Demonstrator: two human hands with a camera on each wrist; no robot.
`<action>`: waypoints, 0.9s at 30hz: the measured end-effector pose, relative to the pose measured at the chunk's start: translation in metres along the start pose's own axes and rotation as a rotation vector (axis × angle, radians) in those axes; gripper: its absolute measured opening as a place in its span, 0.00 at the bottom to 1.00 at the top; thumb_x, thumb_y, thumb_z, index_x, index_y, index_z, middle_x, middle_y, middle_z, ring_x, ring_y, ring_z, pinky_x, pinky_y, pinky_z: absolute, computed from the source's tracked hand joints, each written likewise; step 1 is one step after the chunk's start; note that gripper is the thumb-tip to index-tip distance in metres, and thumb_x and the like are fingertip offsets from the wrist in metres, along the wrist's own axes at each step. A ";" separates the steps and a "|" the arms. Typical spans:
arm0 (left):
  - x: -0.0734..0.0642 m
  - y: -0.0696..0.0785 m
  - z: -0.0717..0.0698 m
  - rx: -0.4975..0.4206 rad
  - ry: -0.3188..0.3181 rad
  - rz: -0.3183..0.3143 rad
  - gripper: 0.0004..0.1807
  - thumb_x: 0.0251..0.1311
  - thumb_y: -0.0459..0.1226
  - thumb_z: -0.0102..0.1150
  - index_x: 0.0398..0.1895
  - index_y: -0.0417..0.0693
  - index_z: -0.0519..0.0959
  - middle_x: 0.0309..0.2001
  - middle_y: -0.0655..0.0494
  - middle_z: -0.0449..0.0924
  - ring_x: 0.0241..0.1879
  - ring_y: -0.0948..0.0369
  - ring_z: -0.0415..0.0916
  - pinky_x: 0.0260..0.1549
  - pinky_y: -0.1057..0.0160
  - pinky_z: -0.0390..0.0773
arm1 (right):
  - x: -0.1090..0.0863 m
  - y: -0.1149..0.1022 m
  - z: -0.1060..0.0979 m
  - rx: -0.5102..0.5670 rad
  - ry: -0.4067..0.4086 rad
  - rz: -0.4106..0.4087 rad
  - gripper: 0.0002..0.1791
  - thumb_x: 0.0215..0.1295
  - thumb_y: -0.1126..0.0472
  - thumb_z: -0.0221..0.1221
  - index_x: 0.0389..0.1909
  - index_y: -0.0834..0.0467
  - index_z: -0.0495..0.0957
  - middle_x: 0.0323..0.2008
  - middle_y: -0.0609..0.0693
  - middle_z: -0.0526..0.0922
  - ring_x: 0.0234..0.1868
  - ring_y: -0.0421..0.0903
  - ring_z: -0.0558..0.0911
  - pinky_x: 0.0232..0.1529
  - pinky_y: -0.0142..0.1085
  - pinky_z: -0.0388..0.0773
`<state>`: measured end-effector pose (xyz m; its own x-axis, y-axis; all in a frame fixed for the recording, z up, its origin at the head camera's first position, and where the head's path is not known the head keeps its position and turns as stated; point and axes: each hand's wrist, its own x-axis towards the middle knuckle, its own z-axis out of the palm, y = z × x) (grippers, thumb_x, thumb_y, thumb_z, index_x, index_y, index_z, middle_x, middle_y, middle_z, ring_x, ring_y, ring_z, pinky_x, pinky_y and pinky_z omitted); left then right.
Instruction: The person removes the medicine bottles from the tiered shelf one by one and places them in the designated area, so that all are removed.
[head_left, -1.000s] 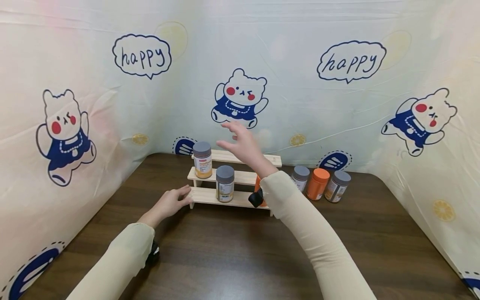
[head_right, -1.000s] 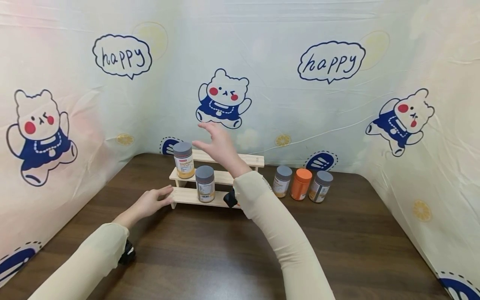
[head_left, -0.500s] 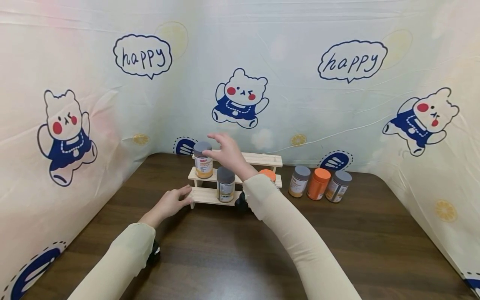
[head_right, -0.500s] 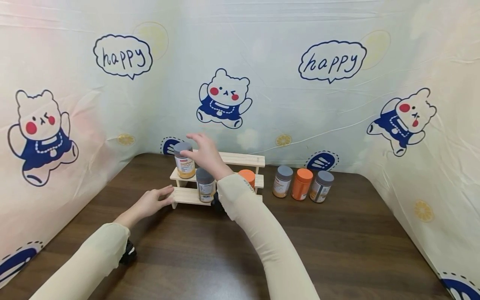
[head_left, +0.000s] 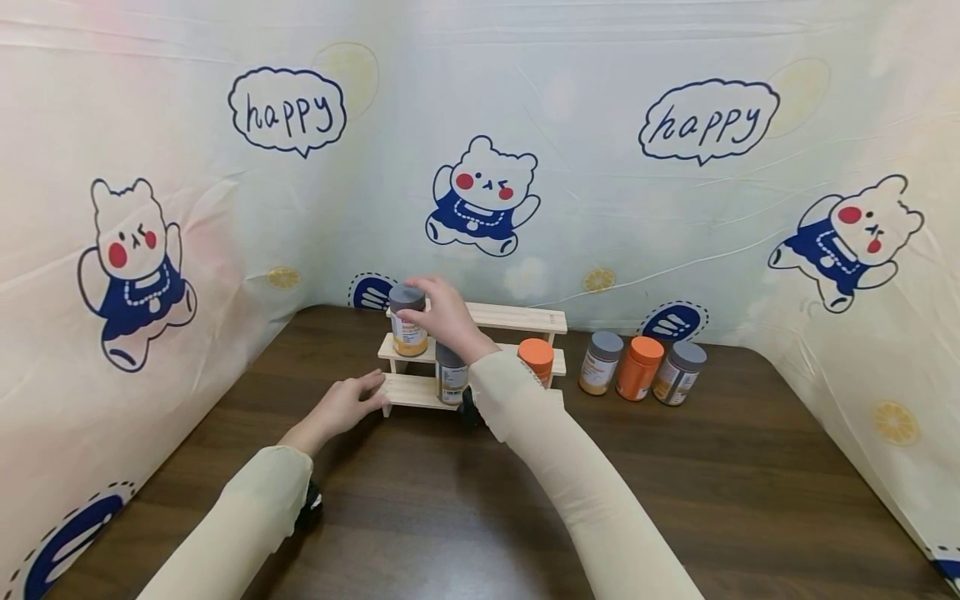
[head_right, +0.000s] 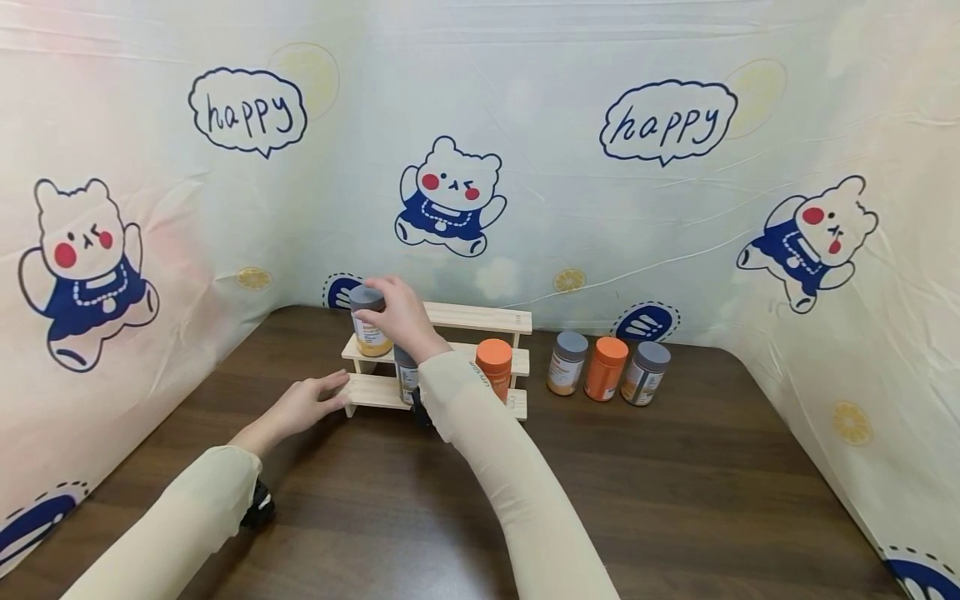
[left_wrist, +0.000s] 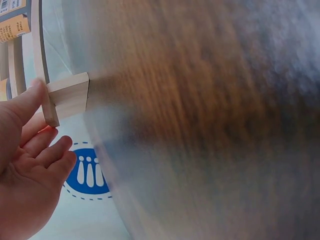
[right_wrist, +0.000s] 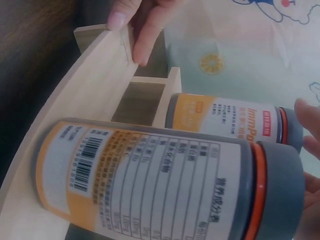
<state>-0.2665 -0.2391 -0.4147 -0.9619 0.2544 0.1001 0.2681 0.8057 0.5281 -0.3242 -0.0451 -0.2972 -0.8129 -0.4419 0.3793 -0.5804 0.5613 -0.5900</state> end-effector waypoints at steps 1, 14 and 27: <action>0.000 0.000 0.000 -0.001 0.000 0.000 0.28 0.63 0.42 0.54 0.61 0.34 0.67 0.63 0.38 0.61 0.61 0.42 0.59 0.57 0.43 0.58 | 0.000 0.000 0.001 0.001 -0.001 0.007 0.27 0.59 0.54 0.62 0.59 0.54 0.72 0.59 0.51 0.70 0.57 0.45 0.69 0.53 0.36 0.69; -0.001 0.001 0.000 0.005 0.005 0.011 0.27 0.63 0.41 0.55 0.61 0.33 0.67 0.63 0.38 0.62 0.60 0.41 0.59 0.56 0.43 0.59 | 0.004 0.005 0.011 -0.035 0.028 0.019 0.23 0.60 0.56 0.61 0.56 0.54 0.75 0.55 0.50 0.72 0.53 0.44 0.73 0.50 0.32 0.71; -0.001 0.003 -0.001 -0.003 -0.007 -0.002 0.28 0.63 0.42 0.54 0.61 0.33 0.66 0.63 0.38 0.61 0.61 0.42 0.58 0.57 0.43 0.58 | 0.002 0.003 0.015 -0.057 0.075 0.021 0.22 0.59 0.56 0.62 0.55 0.56 0.76 0.53 0.51 0.75 0.51 0.44 0.75 0.48 0.29 0.72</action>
<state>-0.2652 -0.2378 -0.4121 -0.9620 0.2566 0.0936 0.2663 0.8046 0.5308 -0.3265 -0.0544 -0.3086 -0.8251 -0.3772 0.4206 -0.5631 0.6101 -0.5574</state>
